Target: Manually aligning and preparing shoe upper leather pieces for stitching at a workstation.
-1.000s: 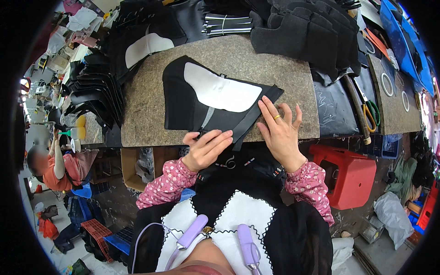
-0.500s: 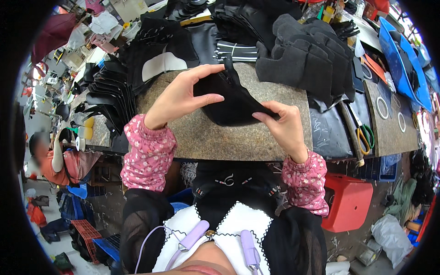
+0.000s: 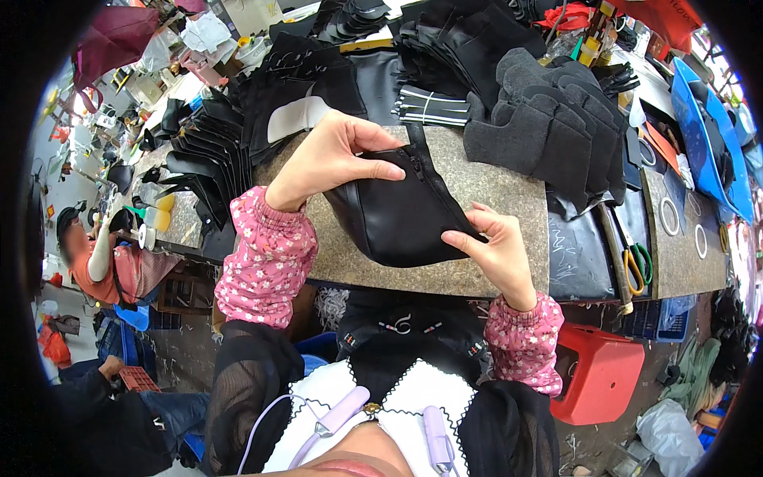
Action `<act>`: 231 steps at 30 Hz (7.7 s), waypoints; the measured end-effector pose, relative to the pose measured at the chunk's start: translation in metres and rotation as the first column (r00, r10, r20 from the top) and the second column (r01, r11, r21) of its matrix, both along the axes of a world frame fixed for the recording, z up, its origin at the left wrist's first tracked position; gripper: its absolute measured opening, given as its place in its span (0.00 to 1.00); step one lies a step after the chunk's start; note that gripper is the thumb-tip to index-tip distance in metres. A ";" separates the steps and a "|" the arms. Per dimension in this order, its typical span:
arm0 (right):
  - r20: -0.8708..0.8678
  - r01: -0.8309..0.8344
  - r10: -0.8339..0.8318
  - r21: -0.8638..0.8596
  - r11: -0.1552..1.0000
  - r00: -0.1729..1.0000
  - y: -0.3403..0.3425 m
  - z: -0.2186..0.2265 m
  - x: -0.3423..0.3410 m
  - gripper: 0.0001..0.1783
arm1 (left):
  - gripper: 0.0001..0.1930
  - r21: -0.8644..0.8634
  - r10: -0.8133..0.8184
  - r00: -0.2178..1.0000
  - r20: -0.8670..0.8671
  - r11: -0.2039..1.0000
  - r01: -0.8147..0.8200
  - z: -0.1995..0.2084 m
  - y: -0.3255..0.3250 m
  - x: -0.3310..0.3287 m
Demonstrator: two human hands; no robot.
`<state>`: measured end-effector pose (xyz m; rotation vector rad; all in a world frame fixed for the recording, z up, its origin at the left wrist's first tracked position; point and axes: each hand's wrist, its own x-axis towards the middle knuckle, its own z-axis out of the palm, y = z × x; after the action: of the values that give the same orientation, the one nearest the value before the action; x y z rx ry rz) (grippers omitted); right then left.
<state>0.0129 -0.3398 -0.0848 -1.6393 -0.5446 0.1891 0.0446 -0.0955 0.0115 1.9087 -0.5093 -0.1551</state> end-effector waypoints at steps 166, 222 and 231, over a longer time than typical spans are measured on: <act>0.585 0.103 0.515 -0.717 0.689 0.626 0.076 -0.011 0.019 0.33 | 0.18 -0.706 -0.218 0.970 -0.105 0.704 0.082 -0.061 0.136 -0.093; 0.593 0.059 0.675 -0.769 0.637 0.439 0.126 -0.064 0.054 0.30 | 0.23 -0.810 0.011 1.000 0.029 0.586 0.017 -0.110 0.193 -0.100; -0.089 -0.603 0.598 -0.199 0.773 0.796 0.142 -0.130 0.109 0.30 | 0.32 -0.799 0.064 0.992 -0.111 0.587 -0.128 -0.066 0.131 -0.086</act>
<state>0.1214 -0.1981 -0.2151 -1.6199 -1.0598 0.7665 -0.0413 0.0356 -0.0548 1.0049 -0.3317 0.0839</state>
